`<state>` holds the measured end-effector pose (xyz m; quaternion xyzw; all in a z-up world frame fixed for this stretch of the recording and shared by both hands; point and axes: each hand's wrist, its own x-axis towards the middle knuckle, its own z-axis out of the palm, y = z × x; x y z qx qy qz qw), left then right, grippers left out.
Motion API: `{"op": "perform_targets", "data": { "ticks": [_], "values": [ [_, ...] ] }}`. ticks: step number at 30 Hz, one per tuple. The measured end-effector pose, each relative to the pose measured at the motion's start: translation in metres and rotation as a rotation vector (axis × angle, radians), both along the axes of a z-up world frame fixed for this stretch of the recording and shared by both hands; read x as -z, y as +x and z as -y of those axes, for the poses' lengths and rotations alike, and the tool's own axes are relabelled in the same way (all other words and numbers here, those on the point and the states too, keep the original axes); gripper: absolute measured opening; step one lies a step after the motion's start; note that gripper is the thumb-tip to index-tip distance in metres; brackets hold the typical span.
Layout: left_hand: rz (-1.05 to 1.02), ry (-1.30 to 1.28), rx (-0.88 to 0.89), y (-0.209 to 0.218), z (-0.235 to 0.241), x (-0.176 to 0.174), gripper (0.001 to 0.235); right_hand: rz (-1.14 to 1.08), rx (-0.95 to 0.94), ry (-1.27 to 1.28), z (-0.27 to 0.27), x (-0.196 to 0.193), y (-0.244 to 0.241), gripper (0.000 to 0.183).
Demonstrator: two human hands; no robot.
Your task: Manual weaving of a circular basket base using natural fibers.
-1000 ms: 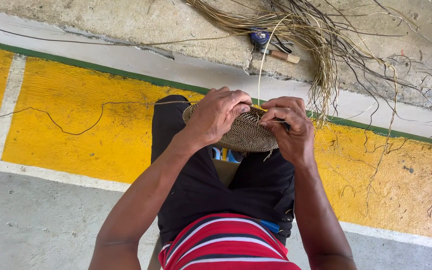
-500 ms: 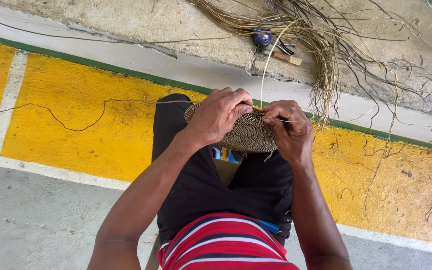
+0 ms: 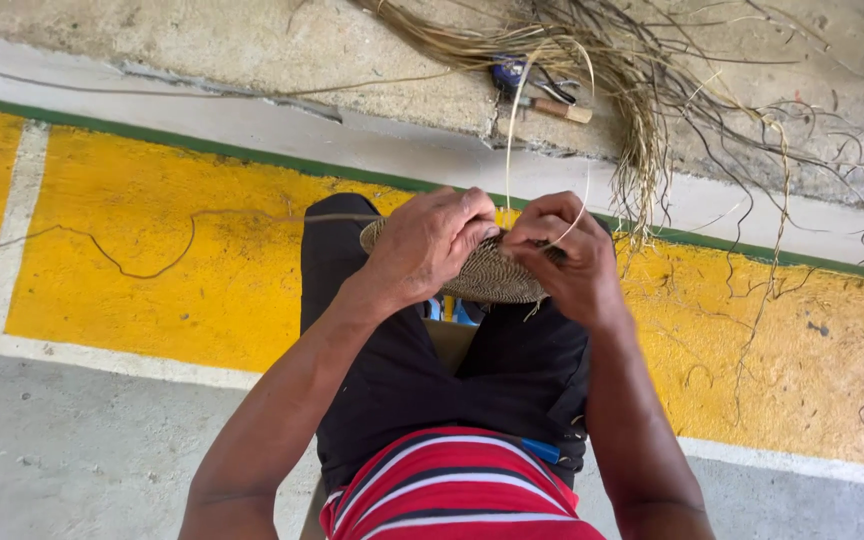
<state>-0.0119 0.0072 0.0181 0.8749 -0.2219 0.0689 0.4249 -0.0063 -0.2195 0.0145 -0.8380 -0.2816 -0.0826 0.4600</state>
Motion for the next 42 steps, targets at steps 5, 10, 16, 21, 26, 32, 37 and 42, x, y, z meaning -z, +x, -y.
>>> {"op": "perform_targets", "data": {
  "ticks": [5,10,16,21,26,32,37,42],
  "values": [
    [0.171,-0.071,0.079,-0.005,0.002,-0.005,0.019,-0.169,-0.034,-0.049,0.020,0.012,0.037,0.006],
    [0.094,-0.011,0.026,-0.003,0.005,-0.003,0.012,-0.295,-0.057,0.307,-0.018,0.015,0.042,0.008],
    [0.073,0.020,0.036,0.000,0.006,-0.001,0.014,0.152,0.155,-0.091,-0.015,0.002,0.011,0.010],
    [0.137,-0.034,0.077,-0.004,0.000,0.000,0.023,0.082,0.004,0.087,-0.009,-0.029,-0.008,0.010],
    [0.170,-0.063,0.140,-0.002,-0.002,-0.005,0.029,-0.283,-0.066,0.256,0.011,0.002,0.029,0.018],
    [0.085,-0.007,0.143,-0.011,-0.008,-0.011,0.038,-0.200,-0.251,-0.036,-0.005,-0.009,0.042,0.013],
    [0.093,-0.055,0.154,-0.012,-0.004,-0.015,0.029,-0.367,0.082,0.296,0.003,0.008,0.112,0.012],
    [0.062,-0.092,0.117,-0.002,-0.005,-0.015,0.027,-0.614,0.043,0.399,-0.005,-0.017,0.078,0.014]
  ]
}}
